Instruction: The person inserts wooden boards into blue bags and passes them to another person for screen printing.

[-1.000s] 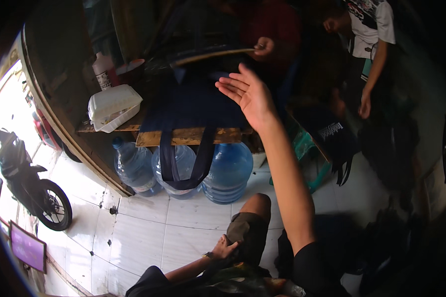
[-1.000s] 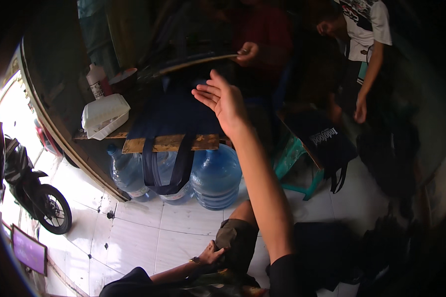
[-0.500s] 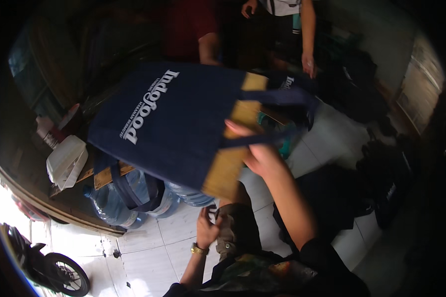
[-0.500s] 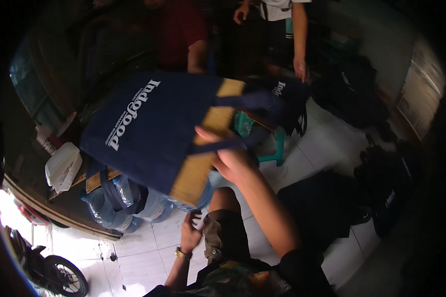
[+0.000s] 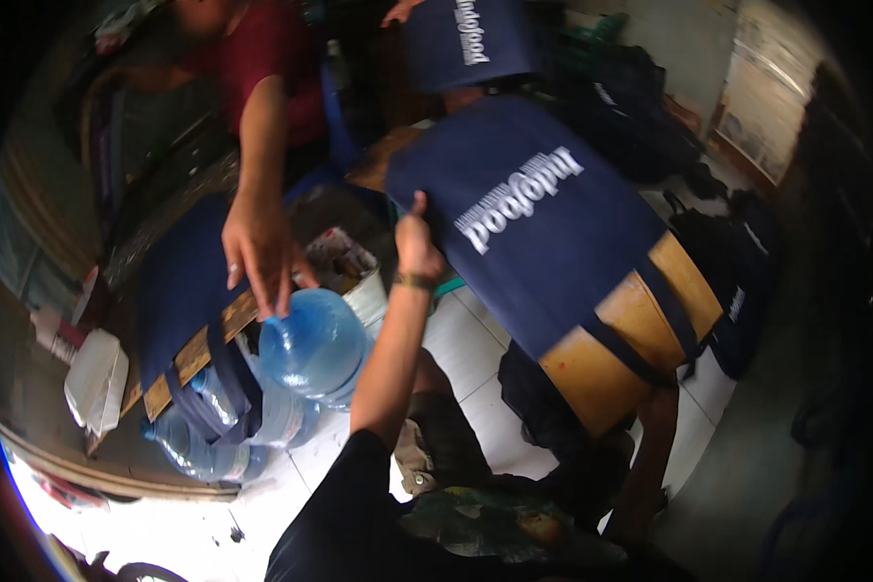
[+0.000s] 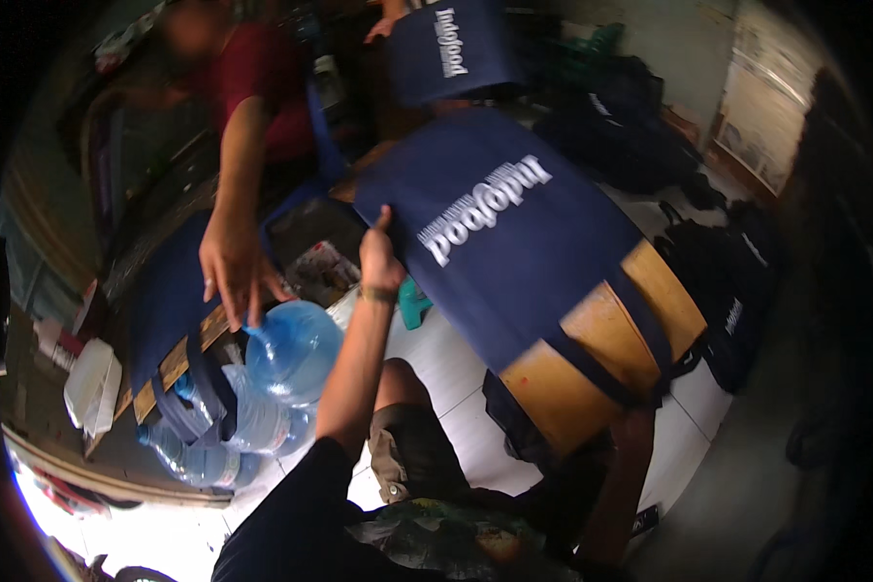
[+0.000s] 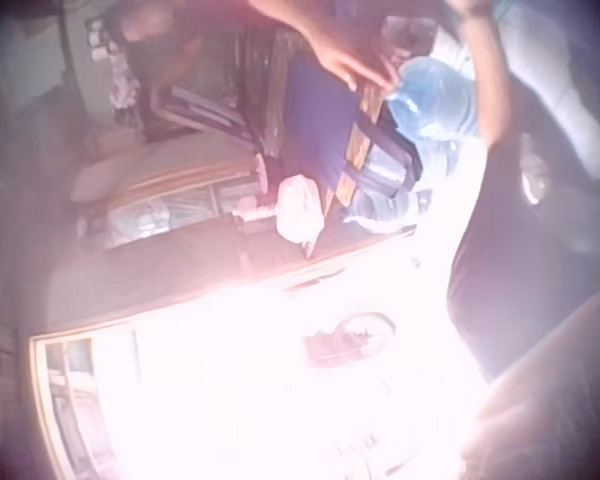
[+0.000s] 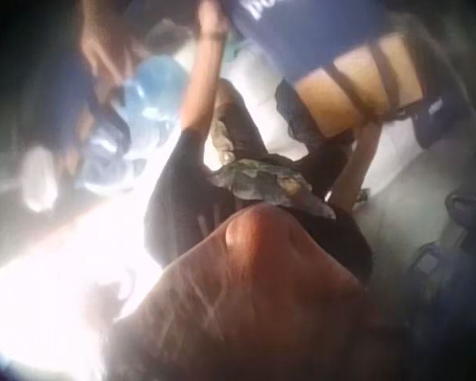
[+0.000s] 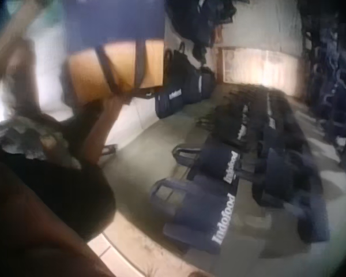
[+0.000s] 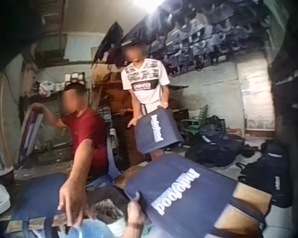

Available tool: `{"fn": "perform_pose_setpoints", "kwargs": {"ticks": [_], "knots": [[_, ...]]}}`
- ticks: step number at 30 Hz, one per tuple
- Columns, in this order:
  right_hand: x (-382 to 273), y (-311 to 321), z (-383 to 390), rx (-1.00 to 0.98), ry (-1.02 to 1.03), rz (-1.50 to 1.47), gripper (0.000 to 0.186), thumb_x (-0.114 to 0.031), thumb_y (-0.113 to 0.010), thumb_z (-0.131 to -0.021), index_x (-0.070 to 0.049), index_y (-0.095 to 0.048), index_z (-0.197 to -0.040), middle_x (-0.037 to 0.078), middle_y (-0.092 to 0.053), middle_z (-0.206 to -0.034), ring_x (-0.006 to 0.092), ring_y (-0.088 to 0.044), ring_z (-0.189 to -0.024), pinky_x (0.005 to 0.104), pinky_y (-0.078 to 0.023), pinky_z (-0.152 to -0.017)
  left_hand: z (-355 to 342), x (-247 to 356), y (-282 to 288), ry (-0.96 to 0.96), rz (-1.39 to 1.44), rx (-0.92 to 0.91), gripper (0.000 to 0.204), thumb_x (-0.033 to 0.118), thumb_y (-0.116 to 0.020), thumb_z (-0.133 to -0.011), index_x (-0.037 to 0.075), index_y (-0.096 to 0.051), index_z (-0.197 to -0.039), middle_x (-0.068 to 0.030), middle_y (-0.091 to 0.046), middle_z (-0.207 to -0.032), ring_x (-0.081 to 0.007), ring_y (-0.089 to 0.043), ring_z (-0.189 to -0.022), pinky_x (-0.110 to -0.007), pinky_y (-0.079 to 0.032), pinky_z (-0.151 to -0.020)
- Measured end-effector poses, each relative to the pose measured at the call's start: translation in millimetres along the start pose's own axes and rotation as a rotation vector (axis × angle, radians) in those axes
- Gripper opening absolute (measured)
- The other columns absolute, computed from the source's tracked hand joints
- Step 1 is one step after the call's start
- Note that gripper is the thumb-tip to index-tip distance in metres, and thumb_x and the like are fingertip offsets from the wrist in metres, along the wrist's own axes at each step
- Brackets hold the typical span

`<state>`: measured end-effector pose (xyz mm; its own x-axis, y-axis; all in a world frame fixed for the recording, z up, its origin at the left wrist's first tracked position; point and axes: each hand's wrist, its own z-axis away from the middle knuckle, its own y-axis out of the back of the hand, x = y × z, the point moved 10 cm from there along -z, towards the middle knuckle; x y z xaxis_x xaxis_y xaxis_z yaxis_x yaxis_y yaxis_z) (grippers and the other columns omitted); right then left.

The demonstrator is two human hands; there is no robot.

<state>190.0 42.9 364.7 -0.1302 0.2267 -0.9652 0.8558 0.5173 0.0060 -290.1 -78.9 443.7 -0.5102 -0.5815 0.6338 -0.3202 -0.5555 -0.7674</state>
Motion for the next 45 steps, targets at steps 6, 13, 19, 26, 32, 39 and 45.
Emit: {"fn": "perform_pose_setpoints", "kwargs": {"ticks": [6, 13, 19, 26, 32, 39, 45], "knots": [[-20.4, 98.1, 108.7, 0.418, -0.206, -0.506, 0.049, -0.017, -0.057, -0.09, 0.003, -0.043, -0.132, 0.014, -0.052, -0.128, 0.0236, -0.052, -0.115, 0.0358, -0.044, -0.096, -208.3, 80.7, 111.9, -0.308, -0.657, 0.484, 0.044, 0.035, -0.058, -0.085, -0.001, -0.056, -0.109, -0.0071, -0.057, -0.091, -0.0206, -0.05, -0.076, -0.035, -0.044, -0.077], [-95.6, 176.6, 253.4, 0.954, -0.178, -0.163, 0.036, -0.011, -0.06, -0.09, 0.004, -0.052, -0.121, 0.009, -0.061, -0.113, 0.0168, -0.06, -0.1, 0.0293, -0.049, -0.082, -85.9, 111.8, 59.6, -1.063, -1.493, 1.137, 0.084, 0.073, -0.057, -0.073, 0.0, -0.056, -0.114, -0.0238, -0.058, -0.103, -0.0335, -0.058, -0.098, -0.043, -0.047, -0.085], [-119.6, 180.6, 283.0, 1.054, -0.208, 0.006, 0.029, -0.011, -0.06, -0.091, 0.005, -0.056, -0.115, 0.008, -0.063, -0.107, 0.0147, -0.061, -0.094, 0.0263, -0.048, -0.08, 235.9, -411.9, 80.8, -0.12, -1.548, -1.63, 0.09, 0.069, -0.059, -0.07, 0.012, -0.034, -0.135, -0.0182, -0.039, -0.131, -0.0356, -0.037, -0.121, -0.054, -0.029, -0.098], [-114.5, 166.6, 299.9, 1.042, -0.35, 0.004, 0.032, -0.011, -0.062, -0.087, 0.007, -0.056, -0.113, 0.011, -0.061, -0.109, 0.017, -0.059, -0.098, 0.0291, -0.046, -0.083, 267.4, -490.0, 191.1, -0.542, -1.762, -1.763, 0.017, 0.021, -0.06, -0.079, 0.006, -0.066, -0.084, -0.0125, -0.065, -0.077, -0.0287, -0.064, -0.077, -0.043, -0.05, -0.07], [-115.5, 182.4, 326.4, 1.121, -0.487, -0.055, 0.041, -0.013, -0.066, -0.081, 0.006, -0.051, -0.114, 0.012, -0.059, -0.105, 0.0196, -0.059, -0.09, 0.0297, -0.048, -0.076, 265.8, -448.7, 172.1, -0.563, -1.589, -2.278, 0.031, 0.023, -0.064, -0.077, 0.013, -0.062, -0.107, -0.0117, -0.058, -0.111, -0.0273, -0.052, -0.11, -0.046, -0.04, -0.094], [-126.7, 167.3, 332.3, 1.145, -0.491, -0.053, 0.041, -0.013, -0.067, -0.078, 0.004, -0.052, -0.113, 0.012, -0.059, -0.102, 0.0196, -0.06, -0.088, 0.0305, -0.049, -0.075, 235.2, -487.9, 227.1, -0.285, -1.743, -2.233, 0.022, 0.027, -0.058, -0.085, 0.012, -0.063, -0.1, -0.012, -0.058, -0.107, -0.0288, -0.054, -0.105, -0.045, -0.044, -0.091], [-149.6, 144.0, 333.5, 1.22, -0.572, -0.224, 0.044, -0.016, -0.064, -0.072, 0.001, -0.053, -0.111, 0.013, -0.06, -0.099, 0.0219, -0.061, -0.084, 0.0327, -0.051, -0.07, 222.0, -411.9, 76.2, 0.145, -1.336, -1.941, 0.03, 0.027, -0.046, -0.098, 0.006, -0.06, -0.114, -0.0144, -0.056, -0.089, -0.0309, -0.056, -0.082, -0.04, -0.046, -0.072]]}}
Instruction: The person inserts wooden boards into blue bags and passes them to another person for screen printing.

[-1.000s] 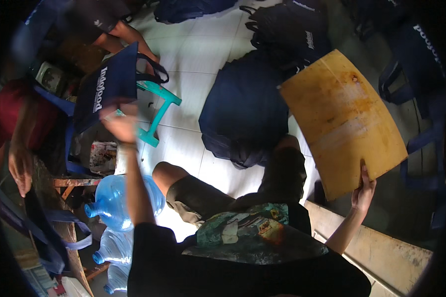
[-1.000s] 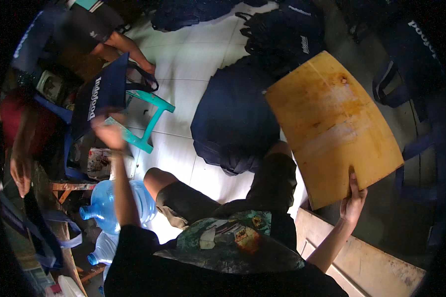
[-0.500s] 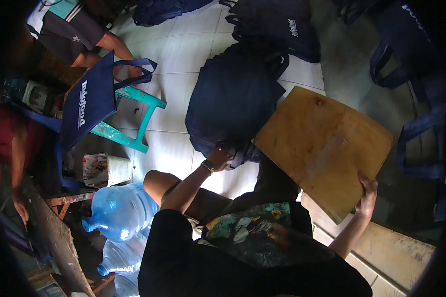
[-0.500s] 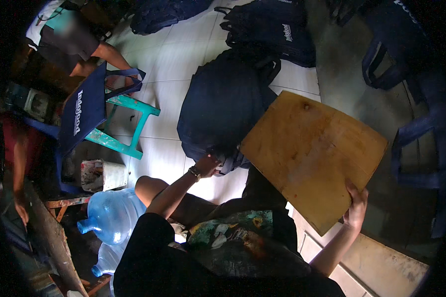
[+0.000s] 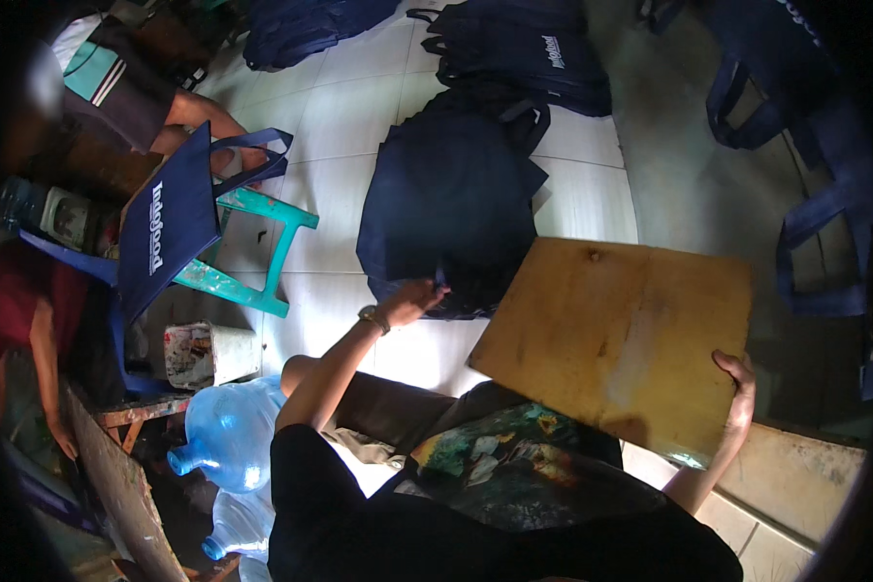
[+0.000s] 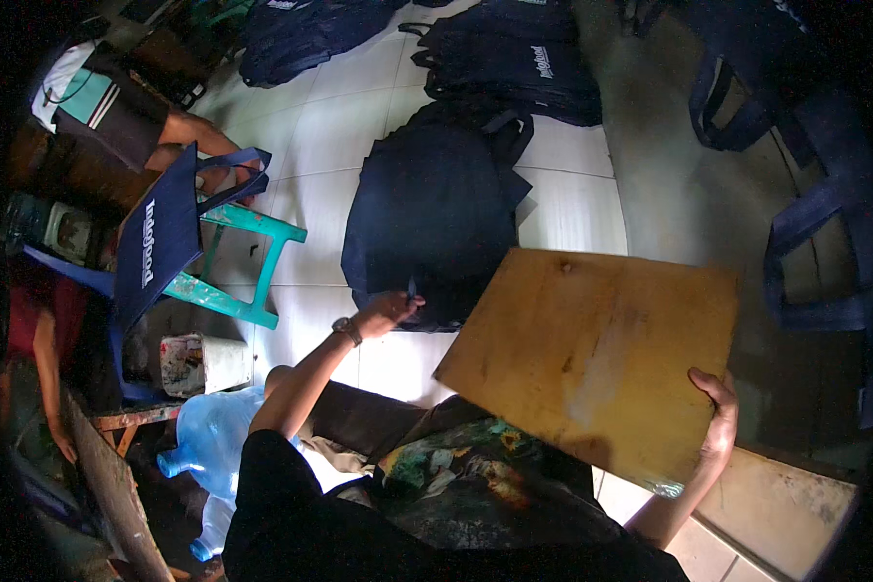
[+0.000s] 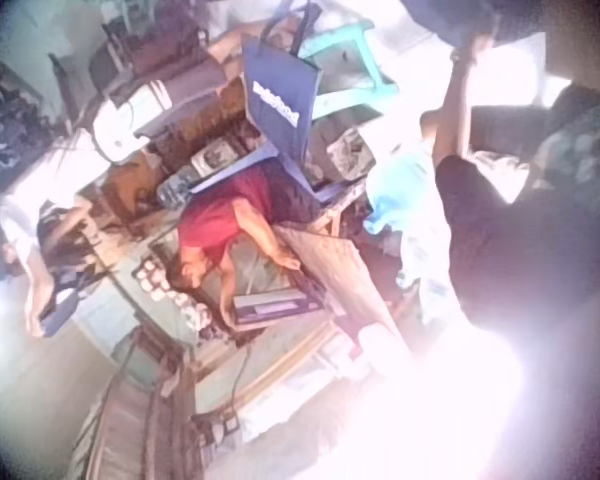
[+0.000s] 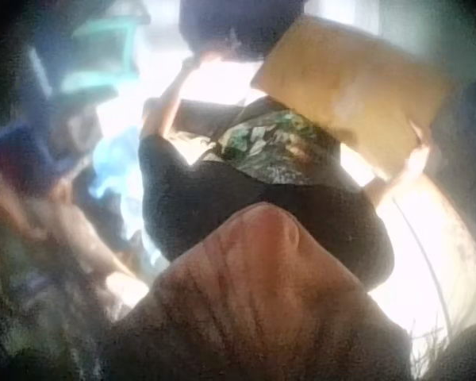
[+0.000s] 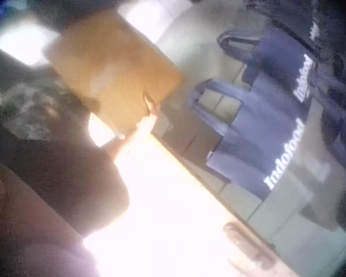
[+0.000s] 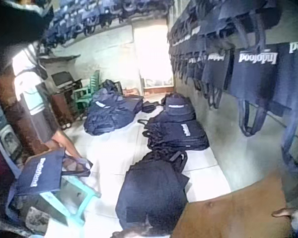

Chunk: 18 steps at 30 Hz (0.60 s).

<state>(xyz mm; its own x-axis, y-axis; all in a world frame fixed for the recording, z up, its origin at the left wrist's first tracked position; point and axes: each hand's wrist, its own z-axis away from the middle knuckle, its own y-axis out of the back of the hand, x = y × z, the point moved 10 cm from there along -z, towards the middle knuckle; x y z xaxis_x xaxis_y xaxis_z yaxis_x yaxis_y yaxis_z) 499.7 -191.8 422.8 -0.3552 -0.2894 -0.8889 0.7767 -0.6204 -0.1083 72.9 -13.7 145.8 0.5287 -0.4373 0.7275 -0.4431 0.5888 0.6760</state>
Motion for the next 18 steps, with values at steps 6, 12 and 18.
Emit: {"fn": "perform_pose_setpoints", "kwargs": {"ticks": [6, 12, 18], "knots": [[12.4, -20.4, 18.2, -0.035, -0.045, -0.012, 0.033, -0.018, -0.061, -0.072, -0.001, -0.059, -0.101, 0.01, -0.062, -0.084, 0.0215, -0.061, -0.072, 0.0332, -0.051, -0.066, 1.3, 19.2, 78.1, 0.005, -0.004, 0.401, 0.029, 0.022, -0.038, -0.1, 0.002, -0.058, -0.092, -0.0143, -0.056, -0.085, -0.0297, -0.057, -0.078, -0.039, -0.046, -0.07], [96.8, 21.3, -45.7, -0.1, 0.083, 0.189, 0.027, -0.023, -0.057, -0.079, 0.0, -0.066, -0.09, 0.011, -0.062, -0.085, 0.0183, -0.059, -0.075, 0.0304, -0.048, -0.069, -9.3, 70.7, 114.1, -0.118, 0.064, 0.474, 0.027, 0.021, -0.042, -0.098, 0.001, -0.056, -0.087, -0.0134, -0.06, -0.083, -0.0257, -0.06, -0.08, -0.034, -0.046, -0.07], [207.7, -14.3, -110.2, -0.375, -0.25, 0.013, 0.034, -0.018, -0.058, -0.086, 0.005, -0.059, -0.111, 0.013, -0.061, -0.105, 0.0192, -0.06, -0.091, 0.0304, -0.049, -0.081, -17.3, 69.7, 91.0, -0.019, 0.75, 0.387, 0.033, 0.028, -0.049, -0.096, -0.002, -0.059, -0.084, -0.0105, -0.067, -0.093, -0.0181, -0.064, -0.087, -0.034, -0.047, -0.071]]}}
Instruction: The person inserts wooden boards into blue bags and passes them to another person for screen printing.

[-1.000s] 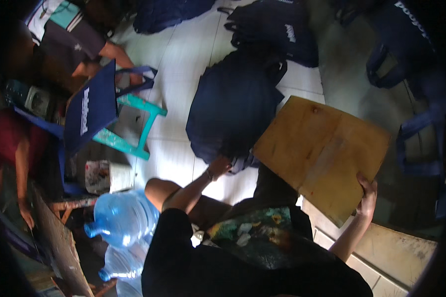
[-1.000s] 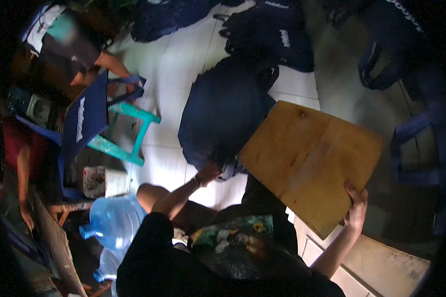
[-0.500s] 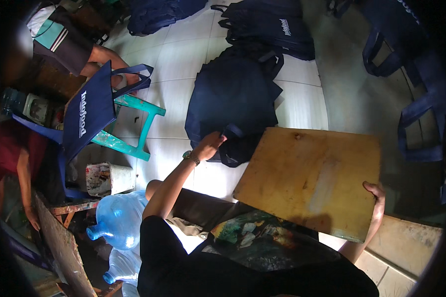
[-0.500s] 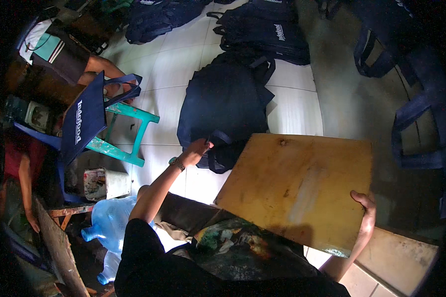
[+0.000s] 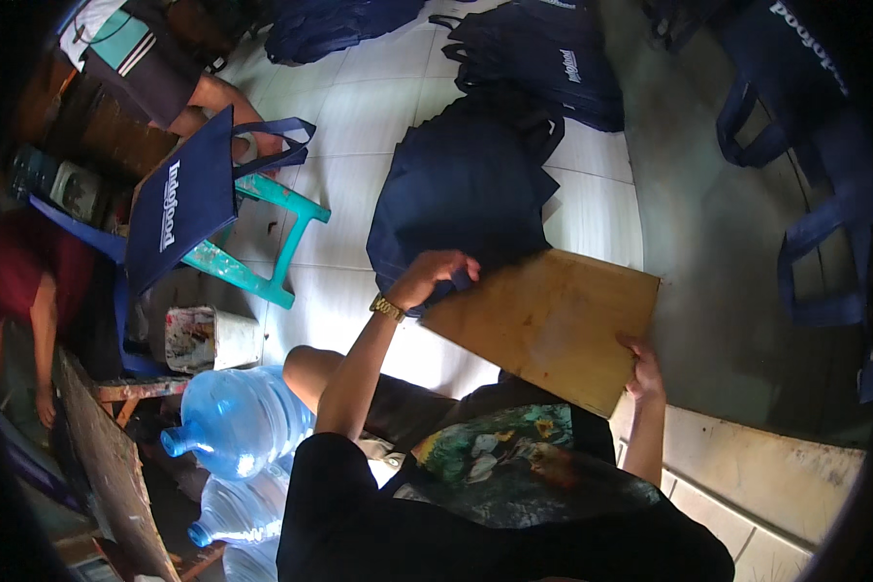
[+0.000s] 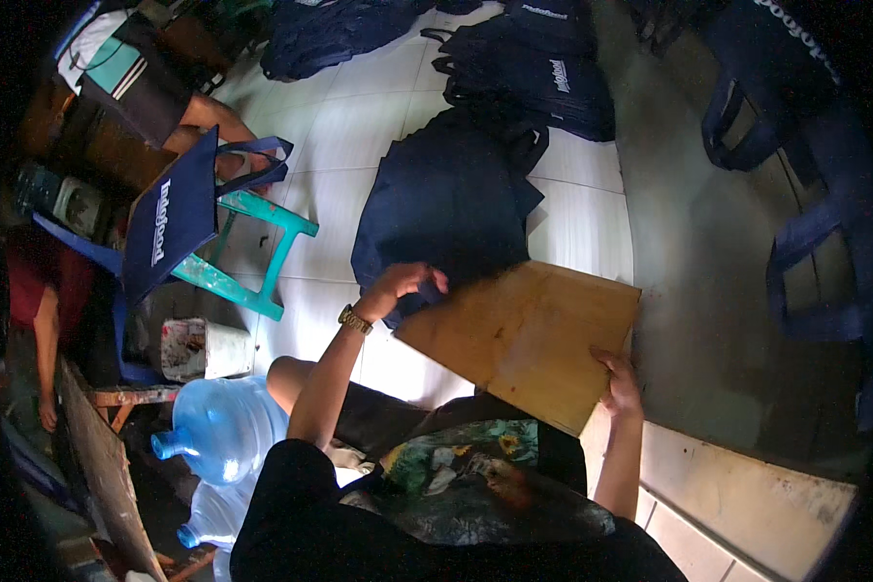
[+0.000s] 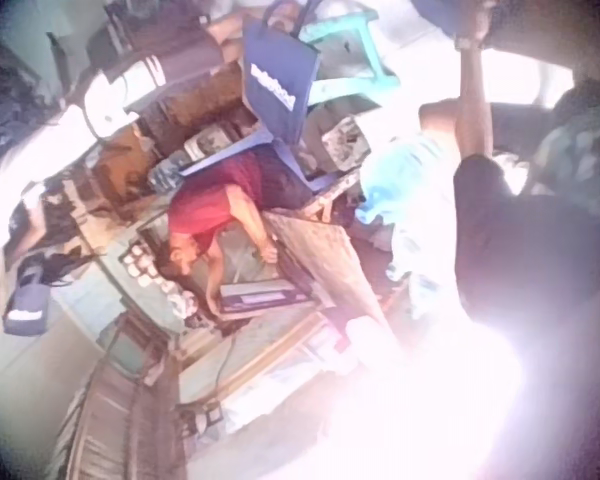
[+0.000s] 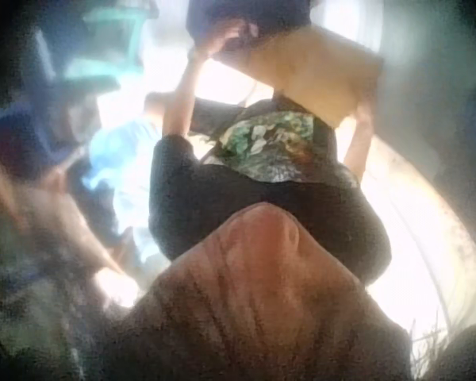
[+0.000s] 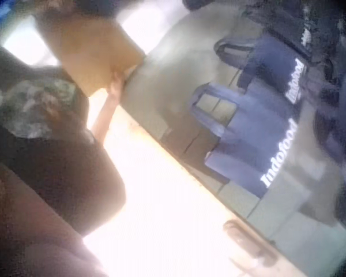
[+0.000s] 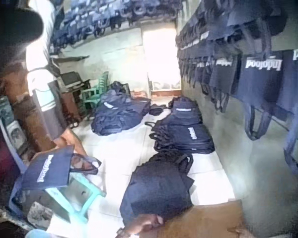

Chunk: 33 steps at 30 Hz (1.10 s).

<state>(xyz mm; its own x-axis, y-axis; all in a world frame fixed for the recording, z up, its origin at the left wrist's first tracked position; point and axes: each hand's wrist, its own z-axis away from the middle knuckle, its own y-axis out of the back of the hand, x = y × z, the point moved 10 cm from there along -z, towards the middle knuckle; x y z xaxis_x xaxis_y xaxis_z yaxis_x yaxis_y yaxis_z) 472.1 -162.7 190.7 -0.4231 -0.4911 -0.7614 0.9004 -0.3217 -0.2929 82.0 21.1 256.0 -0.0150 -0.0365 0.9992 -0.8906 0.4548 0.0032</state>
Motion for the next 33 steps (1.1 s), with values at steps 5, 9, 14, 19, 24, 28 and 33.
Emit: {"fn": "perform_pose_setpoints", "kwargs": {"ticks": [5, 9, 14, 19, 24, 28, 33], "knots": [[-1.4, -40.2, -8.9, -0.089, 0.055, -0.053, 0.043, -0.015, -0.063, -0.084, 0.004, -0.051, -0.122, 0.011, -0.06, -0.114, 0.0193, -0.059, -0.104, 0.0319, -0.048, -0.089, 76.6, -187.4, 96.9, 0.74, -0.348, 0.499, 0.038, 0.035, -0.055, -0.092, -0.001, -0.062, -0.082, -0.0105, -0.067, -0.084, -0.0163, -0.062, -0.078, -0.034, -0.047, -0.061], [-3.6, -48.7, -15.2, -0.092, 0.043, -0.065, 0.044, -0.013, -0.063, -0.084, 0.003, -0.05, -0.123, 0.009, -0.059, -0.117, 0.0197, -0.058, -0.106, 0.0328, -0.047, -0.091, 88.2, -248.0, 68.6, 0.621, 0.145, 0.645, 0.036, 0.034, -0.056, -0.092, 0.001, -0.061, -0.077, -0.01, -0.064, -0.079, -0.0156, -0.06, -0.068, -0.034, -0.043, -0.05], [-3.3, -33.9, -26.3, -0.01, 0.089, -0.105, 0.043, -0.017, -0.061, -0.087, 0.001, -0.05, -0.124, 0.009, -0.058, -0.119, 0.0194, -0.056, -0.109, 0.0337, -0.046, -0.093, 81.4, -257.1, 41.4, 0.447, 0.798, 0.778, 0.026, 0.025, -0.052, -0.095, -0.001, -0.054, -0.091, -0.012, -0.059, -0.086, -0.0199, -0.062, -0.069, -0.033, -0.056, -0.052], [-19.7, -40.7, -27.6, -0.012, 0.237, -0.035, 0.041, -0.017, -0.061, -0.088, 0.0, -0.05, -0.124, 0.009, -0.058, -0.12, 0.0192, -0.057, -0.108, 0.0341, -0.046, -0.093, 51.1, -213.3, 34.8, 0.409, 0.758, 0.688, 0.025, 0.022, -0.049, -0.095, -0.003, -0.052, -0.094, -0.0109, -0.059, -0.088, -0.0223, -0.064, -0.069, -0.039, -0.063, -0.064], [-3.5, -82.1, -33.2, -0.061, 0.714, 1.252, 0.033, -0.017, -0.062, -0.087, 0.0, -0.056, -0.115, 0.011, -0.062, -0.107, 0.0239, -0.058, -0.102, 0.0374, -0.048, -0.087, 22.0, -243.9, 41.9, 0.476, 0.421, 0.673, 0.032, 0.026, -0.051, -0.094, -0.004, -0.053, -0.104, -0.0185, -0.06, -0.1, -0.0309, -0.063, -0.083, -0.046, -0.056, -0.072], [16.7, -179.8, -19.5, -0.573, 0.265, 0.607, 0.052, -0.04, -0.058, -0.09, -0.003, -0.047, -0.125, 0.015, -0.055, -0.121, 0.0261, -0.052, -0.111, 0.0403, -0.043, -0.095, 66.1, -273.2, 163.8, 0.507, -0.585, 0.705, 0.043, 0.03, -0.054, -0.091, -0.006, -0.051, -0.116, -0.0244, -0.057, -0.11, -0.0396, -0.054, -0.103, -0.048, -0.041, -0.09], [-74.6, -47.3, -123.0, -0.102, 0.029, 0.363, 0.06, -0.056, -0.049, -0.089, -0.007, -0.052, -0.124, 0.011, -0.062, -0.112, 0.0206, -0.062, -0.096, 0.0348, -0.047, -0.084, 41.0, -181.7, 153.3, 0.373, -0.07, 0.796, 0.058, 0.031, -0.055, -0.091, -0.012, -0.041, -0.128, -0.029, -0.047, -0.127, -0.0414, -0.042, -0.123, -0.041, -0.035, -0.103]]}}
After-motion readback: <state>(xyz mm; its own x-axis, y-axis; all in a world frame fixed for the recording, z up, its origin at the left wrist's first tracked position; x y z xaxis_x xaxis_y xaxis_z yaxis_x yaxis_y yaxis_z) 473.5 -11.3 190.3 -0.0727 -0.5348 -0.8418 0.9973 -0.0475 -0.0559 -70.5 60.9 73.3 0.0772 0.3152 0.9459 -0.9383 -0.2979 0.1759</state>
